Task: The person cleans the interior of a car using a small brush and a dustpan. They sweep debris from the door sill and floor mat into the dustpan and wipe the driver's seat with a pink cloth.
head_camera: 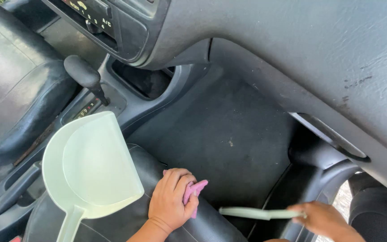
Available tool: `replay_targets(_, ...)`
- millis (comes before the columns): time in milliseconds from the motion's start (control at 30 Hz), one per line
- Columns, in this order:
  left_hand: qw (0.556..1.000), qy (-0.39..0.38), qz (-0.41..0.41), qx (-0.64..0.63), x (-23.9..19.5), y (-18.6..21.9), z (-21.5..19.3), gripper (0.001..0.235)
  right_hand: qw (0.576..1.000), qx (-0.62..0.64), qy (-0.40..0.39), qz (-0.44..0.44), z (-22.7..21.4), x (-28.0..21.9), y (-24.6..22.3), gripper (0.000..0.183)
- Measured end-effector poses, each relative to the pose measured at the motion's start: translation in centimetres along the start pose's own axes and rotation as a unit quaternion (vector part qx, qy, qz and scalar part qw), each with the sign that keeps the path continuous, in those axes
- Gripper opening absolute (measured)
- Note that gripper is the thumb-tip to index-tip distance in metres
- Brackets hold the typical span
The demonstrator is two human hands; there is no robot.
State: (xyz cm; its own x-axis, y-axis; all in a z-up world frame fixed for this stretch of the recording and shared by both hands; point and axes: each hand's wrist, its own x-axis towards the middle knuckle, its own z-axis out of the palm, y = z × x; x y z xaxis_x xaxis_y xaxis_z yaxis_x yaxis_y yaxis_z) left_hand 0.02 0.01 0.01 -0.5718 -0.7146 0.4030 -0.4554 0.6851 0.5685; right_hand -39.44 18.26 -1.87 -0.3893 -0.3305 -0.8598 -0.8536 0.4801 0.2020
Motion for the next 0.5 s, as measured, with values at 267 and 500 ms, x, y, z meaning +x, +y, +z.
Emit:
replay_targets(267, 0.997, -0.06, -0.051, -0.003, -0.5, -0.3, 0.3, 0.027, 0.903, 0.327, 0.258, 0.106, 1.5, 3.5, 0.1, 0.057)
replay_targets(500, 1.0, 0.0, 0.003, -0.006, 0.0, -0.1, -0.1, 0.022, 0.99, 0.098, 0.092, -0.051, 1.0, 5.0, -4.8, 0.042)
